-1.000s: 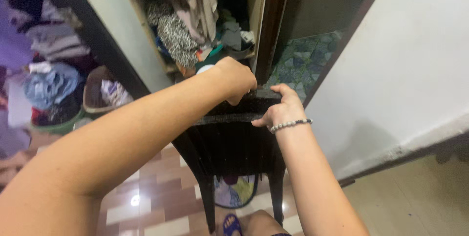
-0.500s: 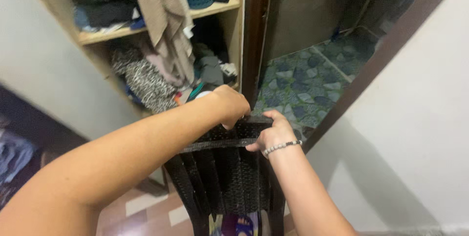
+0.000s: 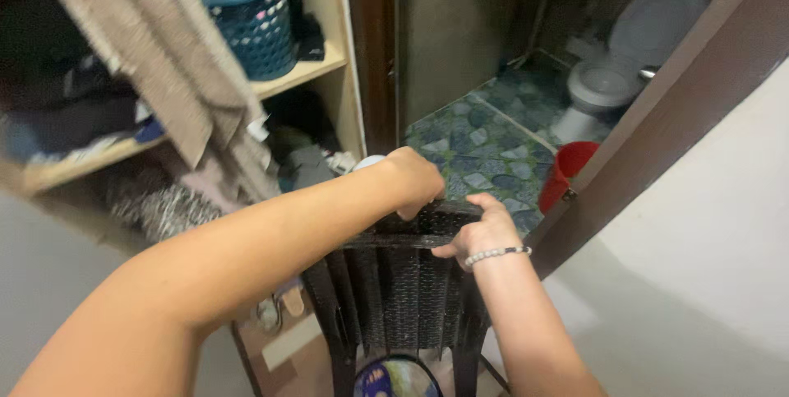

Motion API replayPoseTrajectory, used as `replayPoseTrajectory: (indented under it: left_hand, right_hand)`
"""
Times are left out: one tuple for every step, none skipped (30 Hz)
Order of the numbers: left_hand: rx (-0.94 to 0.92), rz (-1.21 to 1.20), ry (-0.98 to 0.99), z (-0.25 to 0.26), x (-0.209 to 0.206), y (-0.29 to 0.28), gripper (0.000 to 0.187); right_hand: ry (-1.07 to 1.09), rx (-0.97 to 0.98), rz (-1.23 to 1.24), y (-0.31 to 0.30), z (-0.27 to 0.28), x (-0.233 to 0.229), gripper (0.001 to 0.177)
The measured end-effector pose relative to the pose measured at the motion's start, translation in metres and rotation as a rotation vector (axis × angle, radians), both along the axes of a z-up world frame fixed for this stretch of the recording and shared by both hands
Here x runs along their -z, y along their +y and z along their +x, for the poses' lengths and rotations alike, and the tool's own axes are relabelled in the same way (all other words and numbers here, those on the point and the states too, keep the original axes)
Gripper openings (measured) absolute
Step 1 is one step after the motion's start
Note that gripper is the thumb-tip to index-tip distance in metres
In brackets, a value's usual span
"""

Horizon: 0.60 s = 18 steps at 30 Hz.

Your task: The person installs two light bulbs into a ceiling fixture in a bedroom, then moves a stool to a bathroom and installs a third light bulb into a ceiling fixture there.

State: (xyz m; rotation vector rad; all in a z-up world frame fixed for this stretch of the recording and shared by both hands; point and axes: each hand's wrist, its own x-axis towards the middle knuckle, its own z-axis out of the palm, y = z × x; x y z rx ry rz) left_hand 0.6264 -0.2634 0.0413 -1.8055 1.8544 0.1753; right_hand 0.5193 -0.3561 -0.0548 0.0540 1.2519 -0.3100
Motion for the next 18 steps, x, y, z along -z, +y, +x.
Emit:
replayPoseTrajectory:
  left_hand:
    - [0.027,0.001,-0.010,0.007,-0.002,-0.010,0.043]
    - [0.053,0.001,-0.019,0.014,-0.004,-0.019,0.043]
    - [0.072,-0.007,-0.027,0.019,-0.007,-0.030,0.042]
    - [0.112,-0.023,-0.035,0.023,-0.009,-0.042,0.043]
    - [0.142,-0.032,-0.043,0.029,-0.010,-0.049,0.045]
    - [0.172,-0.042,-0.050,0.036,-0.012,-0.057,0.046]
    - [0.180,-0.031,-0.056,0.041,-0.012,-0.063,0.045]
    - [0.189,-0.021,-0.063,0.045,-0.012,-0.069,0.044]
    - [0.201,-0.016,-0.070,0.048,-0.012,-0.076,0.043]
    - [0.218,-0.018,-0.069,0.050,-0.010,-0.081,0.042]
    - [0.235,-0.022,-0.072,0.054,-0.010,-0.087,0.041]
    - [0.252,-0.025,-0.074,0.058,-0.010,-0.093,0.040]
    - [0.265,-0.027,-0.074,0.061,-0.010,-0.101,0.040]
    - [0.278,-0.029,-0.075,0.064,-0.009,-0.109,0.041]
    - [0.291,-0.031,-0.075,0.068,-0.008,-0.116,0.041]
    - [0.319,-0.043,-0.079,0.071,-0.007,-0.125,0.040]
    - [0.341,-0.054,-0.078,0.075,-0.005,-0.135,0.039]
    - [0.363,-0.066,-0.076,0.079,-0.002,-0.146,0.038]
  right_hand:
    - [0.026,0.046,-0.012,-0.002,0.003,-0.008,0.068]
    - [0.052,0.092,-0.024,-0.002,0.006,-0.016,0.068]
    - [0.080,0.131,-0.044,-0.006,0.009,-0.025,0.069]
    - [0.082,0.186,-0.035,-0.012,0.012,-0.033,0.071]
    - [0.083,0.231,-0.020,-0.014,0.018,-0.037,0.073]
    - [0.085,0.276,-0.005,-0.018,0.023,-0.040,0.075]
    - [0.077,0.302,-0.009,-0.021,0.027,-0.040,0.078]
    - [0.069,0.328,-0.014,-0.027,0.030,-0.039,0.080]
    - [0.060,0.357,-0.023,-0.033,0.032,-0.036,0.083]
    - [0.038,0.347,-0.045,-0.038,0.033,-0.031,0.081]
    - [0.012,0.337,-0.068,-0.044,0.037,-0.027,0.080]
    - [-0.014,0.327,-0.092,-0.051,0.042,-0.023,0.078]
    - [-0.043,0.303,-0.106,-0.060,0.044,-0.020,0.077]
    - [-0.072,0.279,-0.122,-0.068,0.046,-0.018,0.076]
    - [-0.101,0.255,-0.139,-0.076,0.049,-0.018,0.075]
    - [-0.063,0.309,-0.110,-0.082,0.050,-0.018,0.076]
    - [-0.021,0.359,-0.081,-0.088,0.050,-0.018,0.079]
    - [0.021,0.410,-0.053,-0.095,0.052,-0.017,0.083]
